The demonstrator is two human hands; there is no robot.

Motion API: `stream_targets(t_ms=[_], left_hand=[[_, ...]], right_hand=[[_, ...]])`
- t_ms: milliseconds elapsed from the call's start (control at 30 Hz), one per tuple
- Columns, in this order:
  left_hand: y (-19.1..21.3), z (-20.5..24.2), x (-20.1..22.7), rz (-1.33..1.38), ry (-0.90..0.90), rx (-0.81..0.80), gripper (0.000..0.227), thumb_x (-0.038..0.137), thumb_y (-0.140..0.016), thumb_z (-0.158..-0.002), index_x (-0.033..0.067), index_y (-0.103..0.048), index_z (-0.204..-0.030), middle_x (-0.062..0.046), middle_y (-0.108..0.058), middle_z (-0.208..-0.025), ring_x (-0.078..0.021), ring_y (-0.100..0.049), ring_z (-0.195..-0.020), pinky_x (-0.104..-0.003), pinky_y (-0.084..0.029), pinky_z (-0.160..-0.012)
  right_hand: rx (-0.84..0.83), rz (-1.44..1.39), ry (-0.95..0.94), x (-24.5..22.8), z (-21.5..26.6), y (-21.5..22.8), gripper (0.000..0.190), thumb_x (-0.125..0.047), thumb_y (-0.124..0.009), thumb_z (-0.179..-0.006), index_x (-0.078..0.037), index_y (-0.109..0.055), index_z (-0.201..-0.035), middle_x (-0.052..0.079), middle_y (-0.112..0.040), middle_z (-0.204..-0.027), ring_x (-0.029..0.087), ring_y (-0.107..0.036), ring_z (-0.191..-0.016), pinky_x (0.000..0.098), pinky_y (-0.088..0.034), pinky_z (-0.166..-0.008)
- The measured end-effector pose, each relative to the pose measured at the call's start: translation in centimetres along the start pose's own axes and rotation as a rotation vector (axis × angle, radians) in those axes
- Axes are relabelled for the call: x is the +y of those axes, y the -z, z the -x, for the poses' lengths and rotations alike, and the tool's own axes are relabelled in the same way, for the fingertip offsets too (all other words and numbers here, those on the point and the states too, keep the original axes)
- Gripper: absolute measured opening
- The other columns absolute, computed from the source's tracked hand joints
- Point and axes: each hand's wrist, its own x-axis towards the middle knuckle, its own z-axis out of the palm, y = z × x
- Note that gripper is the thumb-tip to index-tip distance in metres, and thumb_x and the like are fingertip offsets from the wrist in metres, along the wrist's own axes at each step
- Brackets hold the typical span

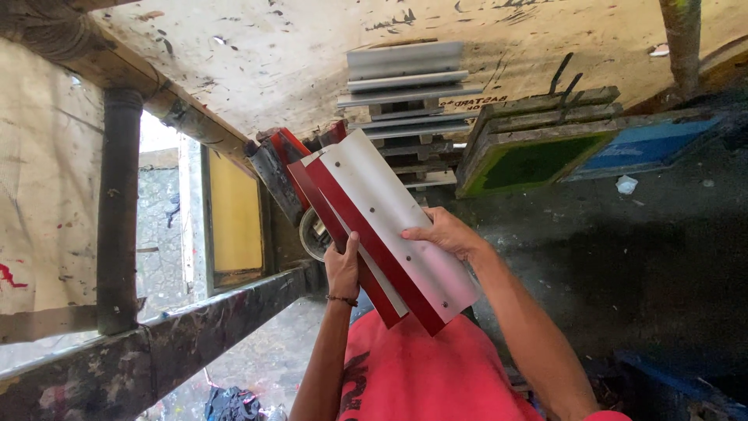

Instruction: The person walks through a workshop carrying a squeegee and a container of black ink. They pour the ink onto a screen printing frame and use a brush to spread it across the mesh. After retrieving a different squeegee, they return to the frame and pull the ink across the screen to print a design onto a white t-shirt.

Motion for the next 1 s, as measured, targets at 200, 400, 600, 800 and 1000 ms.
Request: stream_targets(t_ms=[200, 400, 600, 800, 1000], left_hand=[[0.4, -0.2, 0.1, 0.077, 0.012, -0.066, 0.043, 0.048, -0.081, -0.089, 0.01, -0.066, -0.077, -0.004, -0.063, -0.066, -0.0158, -0.059, -0.059, -0.032, -0.049, -0.056], [0.1, -0.8, -1.2, 0.113, 0.015, -0.088, 0.04, 0.047, -0.081, -0.089, 0.0123, -0.065, -0.079, -0.002, -0.065, -0.068, -0.015, -0.062, -0.062, -0.03, -0.051, -0.059], [0.0, 0.0, -0.1, 0.082, 0.007, -0.115, 0.041, 0.048, -0.08, -0.09, 0.0108, -0.067, -0.079, -0.004, -0.067, -0.068, -0.015, -0.062, -0.061, -0.031, -0.052, -0.058], [-0.1, -1.3, -2.6, 0.046, 0.008, -0.125, 0.038, 0.043, -0.081, -0.091, 0.0107, -0.067, -0.078, -0.002, -0.063, -0.067, -0.0136, -0.059, -0.06, -0.029, -0.05, -0.058], [0.4, -3.2, -5.0, 0.057, -0.028, -0.189, 0.041, 0.042, -0.063, -0.105, 0.0041, -0.073, -0.095, -0.011, -0.073, -0.08, -0.0185, -0.067, -0.066, -0.035, -0.057, -0.066]], right_hand=[[-0.007, -0.016, -0.044, -0.2, -0.1, 0.4, 0.027, -0.02, -0.093, -0.071, -0.007, -0.075, -0.087, 0.011, -0.077, -0.072, 0.023, -0.075, -0.057, 0.032, -0.059, -0.049], [-0.022, -0.065, -0.058, 2.2, -1.6, 1.4, 0.025, -0.02, -0.09, -0.075, -0.007, -0.073, -0.087, 0.011, -0.076, -0.07, 0.023, -0.075, -0.058, 0.0331, -0.06, -0.051], [0.013, -0.051, -0.068, 0.6, -0.5, 1.6, 0.028, -0.02, -0.093, -0.072, -0.006, -0.074, -0.088, 0.013, -0.076, -0.073, 0.026, -0.076, -0.059, 0.0357, -0.061, -0.051], [0.009, -0.072, -0.082, 1.8, -1.4, 2.1, 0.028, -0.02, -0.092, -0.072, -0.006, -0.075, -0.088, 0.012, -0.076, -0.072, 0.026, -0.076, -0.059, 0.0364, -0.061, -0.052], [0.096, -0.32, -0.071, 2.2, -1.0, 2.6, 0.026, -0.02, -0.088, -0.076, -0.006, -0.073, -0.092, 0.011, -0.074, -0.071, 0.025, -0.074, -0.058, 0.0367, -0.061, -0.052]])
